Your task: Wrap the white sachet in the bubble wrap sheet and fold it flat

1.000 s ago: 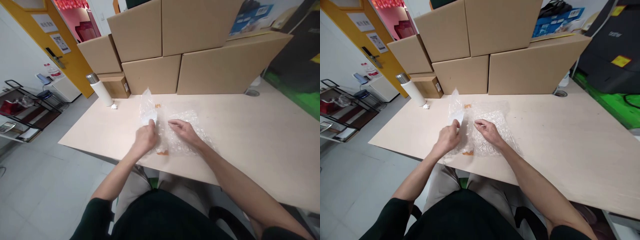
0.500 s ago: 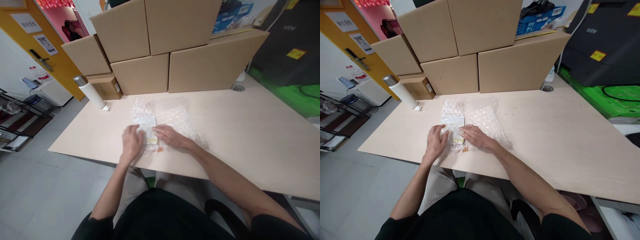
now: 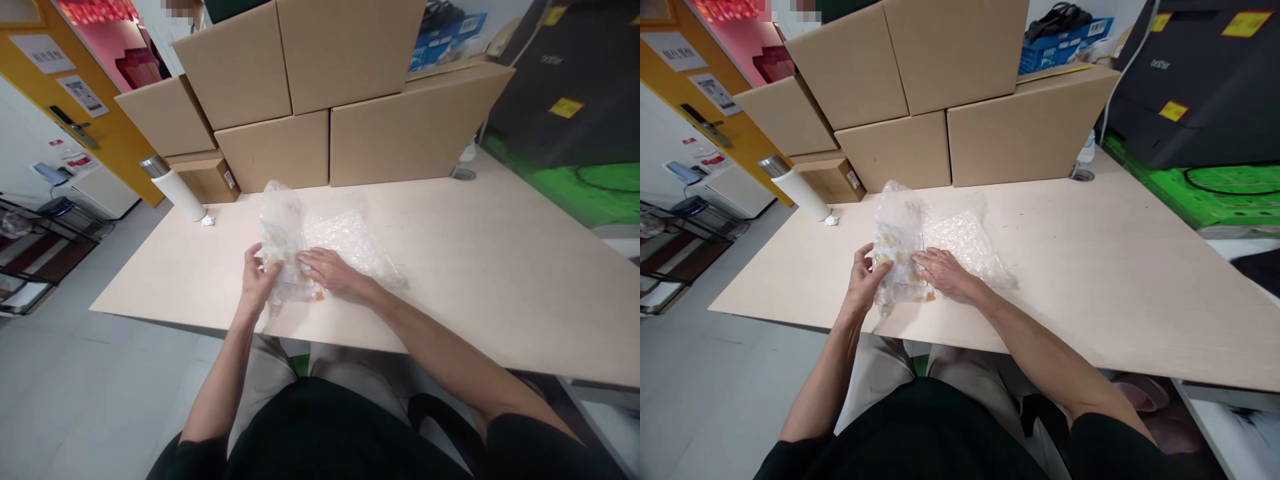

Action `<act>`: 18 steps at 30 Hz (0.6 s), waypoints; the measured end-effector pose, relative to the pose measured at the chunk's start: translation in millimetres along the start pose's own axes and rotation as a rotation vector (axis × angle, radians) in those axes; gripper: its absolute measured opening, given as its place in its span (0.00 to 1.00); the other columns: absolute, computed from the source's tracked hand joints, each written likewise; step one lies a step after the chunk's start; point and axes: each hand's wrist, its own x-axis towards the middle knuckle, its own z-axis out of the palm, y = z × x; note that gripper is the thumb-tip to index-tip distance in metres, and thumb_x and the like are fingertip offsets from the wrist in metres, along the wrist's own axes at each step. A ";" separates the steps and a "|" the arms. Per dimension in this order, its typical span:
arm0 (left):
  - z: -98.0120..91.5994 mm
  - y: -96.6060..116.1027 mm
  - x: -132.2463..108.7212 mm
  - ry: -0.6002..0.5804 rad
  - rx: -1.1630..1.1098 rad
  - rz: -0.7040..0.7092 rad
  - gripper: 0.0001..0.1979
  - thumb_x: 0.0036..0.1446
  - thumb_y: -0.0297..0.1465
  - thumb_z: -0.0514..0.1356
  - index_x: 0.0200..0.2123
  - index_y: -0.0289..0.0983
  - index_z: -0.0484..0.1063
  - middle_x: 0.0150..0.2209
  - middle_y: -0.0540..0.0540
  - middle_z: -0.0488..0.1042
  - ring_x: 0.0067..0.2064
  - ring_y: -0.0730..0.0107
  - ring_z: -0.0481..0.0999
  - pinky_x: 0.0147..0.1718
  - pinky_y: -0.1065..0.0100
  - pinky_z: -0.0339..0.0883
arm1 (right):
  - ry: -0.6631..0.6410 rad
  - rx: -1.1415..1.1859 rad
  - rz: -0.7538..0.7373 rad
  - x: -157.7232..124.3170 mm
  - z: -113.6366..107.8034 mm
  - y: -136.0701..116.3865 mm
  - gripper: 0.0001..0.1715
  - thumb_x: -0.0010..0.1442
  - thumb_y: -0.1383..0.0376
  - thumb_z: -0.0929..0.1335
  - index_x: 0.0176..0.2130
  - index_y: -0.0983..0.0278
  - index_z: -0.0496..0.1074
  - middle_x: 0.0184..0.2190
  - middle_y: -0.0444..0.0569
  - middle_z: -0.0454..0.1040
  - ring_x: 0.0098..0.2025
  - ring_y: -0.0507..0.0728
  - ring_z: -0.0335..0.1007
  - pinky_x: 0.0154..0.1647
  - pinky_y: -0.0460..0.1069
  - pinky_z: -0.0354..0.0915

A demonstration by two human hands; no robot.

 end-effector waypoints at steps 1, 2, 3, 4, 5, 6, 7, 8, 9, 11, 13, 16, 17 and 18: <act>8.2 7.6 -1.3 -0.017 0.007 0.035 0.37 0.48 0.41 0.67 0.59 0.39 0.57 0.38 0.50 0.65 0.33 0.72 0.71 0.32 0.70 0.67 | 0.005 0.018 -0.006 0.6 -2.9 3.0 0.27 0.69 0.56 0.59 0.64 0.58 0.66 0.65 0.50 0.65 0.68 0.66 0.54 0.67 0.66 0.50; 16.8 15.2 -2.6 -0.040 0.015 0.067 0.34 0.51 0.42 0.66 0.58 0.39 0.58 0.36 0.51 0.65 0.32 0.74 0.70 0.31 0.71 0.66 | 0.005 0.034 -0.011 0.9 -7.2 6.3 0.26 0.68 0.57 0.60 0.62 0.57 0.67 0.64 0.49 0.66 0.67 0.65 0.56 0.67 0.65 0.50; 25.7 22.4 -3.7 -0.064 0.028 0.094 0.31 0.54 0.43 0.64 0.57 0.39 0.59 0.35 0.52 0.64 0.31 0.75 0.68 0.31 0.71 0.65 | 0.008 0.048 -0.010 0.9 -13.0 10.0 0.25 0.67 0.58 0.61 0.61 0.57 0.69 0.63 0.49 0.68 0.66 0.65 0.57 0.67 0.65 0.51; 34.7 28.8 -4.3 -0.088 0.048 0.116 0.29 0.56 0.43 0.63 0.57 0.38 0.60 0.34 0.52 0.63 0.30 0.75 0.67 0.30 0.71 0.64 | 0.027 0.056 0.005 0.3 -20.3 14.1 0.24 0.66 0.59 0.62 0.59 0.57 0.71 0.61 0.49 0.70 0.65 0.64 0.59 0.67 0.64 0.52; 43.7 34.4 -4.5 -0.108 0.077 0.133 0.28 0.57 0.43 0.62 0.57 0.38 0.61 0.34 0.52 0.63 0.29 0.76 0.66 0.30 0.71 0.63 | 0.072 0.057 0.039 -0.9 -28.7 18.5 0.23 0.65 0.60 0.62 0.57 0.59 0.73 0.60 0.50 0.72 0.64 0.64 0.61 0.66 0.63 0.53; 52.6 39.1 -4.3 -0.125 0.114 0.147 0.28 0.58 0.42 0.61 0.57 0.38 0.61 0.34 0.52 0.64 0.28 0.76 0.66 0.30 0.71 0.63 | 0.148 0.049 0.097 -2.9 -37.8 23.3 0.23 0.64 0.61 0.62 0.55 0.61 0.74 0.58 0.52 0.72 0.62 0.65 0.62 0.66 0.63 0.54; 61.4 43.1 -3.6 -0.138 0.161 0.163 0.28 0.58 0.42 0.61 0.58 0.38 0.60 0.34 0.51 0.65 0.28 0.75 0.66 0.31 0.70 0.64 | 0.250 0.033 0.176 -5.5 -47.3 28.5 0.23 0.64 0.62 0.62 0.54 0.63 0.74 0.57 0.54 0.73 0.61 0.66 0.63 0.65 0.63 0.55; 69.9 46.5 -2.8 -0.145 0.217 0.183 0.29 0.58 0.42 0.61 0.59 0.38 0.60 0.36 0.50 0.66 0.28 0.74 0.67 0.32 0.68 0.65 | 0.361 0.013 0.272 -8.6 -56.5 33.9 0.23 0.63 0.63 0.62 0.53 0.64 0.74 0.57 0.56 0.73 0.61 0.67 0.63 0.65 0.64 0.55; 78.3 49.7 -2.0 -0.148 0.283 0.211 0.29 0.59 0.42 0.61 0.60 0.37 0.59 0.37 0.48 0.67 0.29 0.72 0.68 0.34 0.67 0.66 | 0.460 -0.010 0.375 -11.9 -64.9 39.5 0.22 0.63 0.63 0.62 0.53 0.65 0.74 0.57 0.59 0.72 0.61 0.69 0.62 0.64 0.66 0.55; 94.8 55.6 -1.0 -0.156 0.430 0.282 0.30 0.60 0.42 0.60 0.61 0.36 0.59 0.42 0.43 0.69 0.34 0.67 0.71 0.40 0.62 0.67 | 0.573 -0.036 0.582 -18.3 -78.4 50.4 0.23 0.61 0.60 0.64 0.53 0.67 0.73 0.56 0.64 0.72 0.60 0.74 0.62 0.62 0.69 0.55; 111.7 60.2 -1.5 -0.176 0.564 0.335 0.29 0.61 0.41 0.58 0.62 0.36 0.58 0.47 0.39 0.69 0.40 0.61 0.73 0.45 0.58 0.66 | 0.556 0.017 0.753 -22.9 -86.0 59.0 0.24 0.58 0.58 0.67 0.51 0.68 0.73 0.51 0.67 0.74 0.57 0.75 0.65 0.58 0.68 0.59; 137.1 61.9 -3.8 -0.235 0.696 0.346 0.30 0.63 0.41 0.56 0.64 0.36 0.56 0.52 0.34 0.67 0.47 0.52 0.74 0.48 0.55 0.64 | 0.477 0.330 0.811 -25.1 -87.4 63.2 0.18 0.55 0.55 0.70 0.39 0.66 0.75 0.36 0.59 0.78 0.44 0.68 0.73 0.46 0.57 0.67; 144.7 60.5 -4.5 -0.269 0.724 0.333 0.31 0.63 0.43 0.56 0.64 0.36 0.56 0.54 0.32 0.66 0.49 0.50 0.74 0.48 0.55 0.64 | 0.474 0.469 0.785 -24.7 -86.2 62.3 0.19 0.55 0.52 0.70 0.35 0.65 0.75 0.31 0.55 0.77 0.39 0.65 0.74 0.41 0.54 0.68; 151.0 58.2 -4.9 -0.309 0.747 0.315 0.31 0.63 0.45 0.55 0.64 0.36 0.57 0.54 0.32 0.65 0.50 0.48 0.74 0.49 0.54 0.64 | 0.483 0.600 0.748 -23.9 -84.6 60.6 0.21 0.55 0.49 0.69 0.32 0.65 0.74 0.27 0.52 0.76 0.35 0.62 0.74 0.36 0.52 0.67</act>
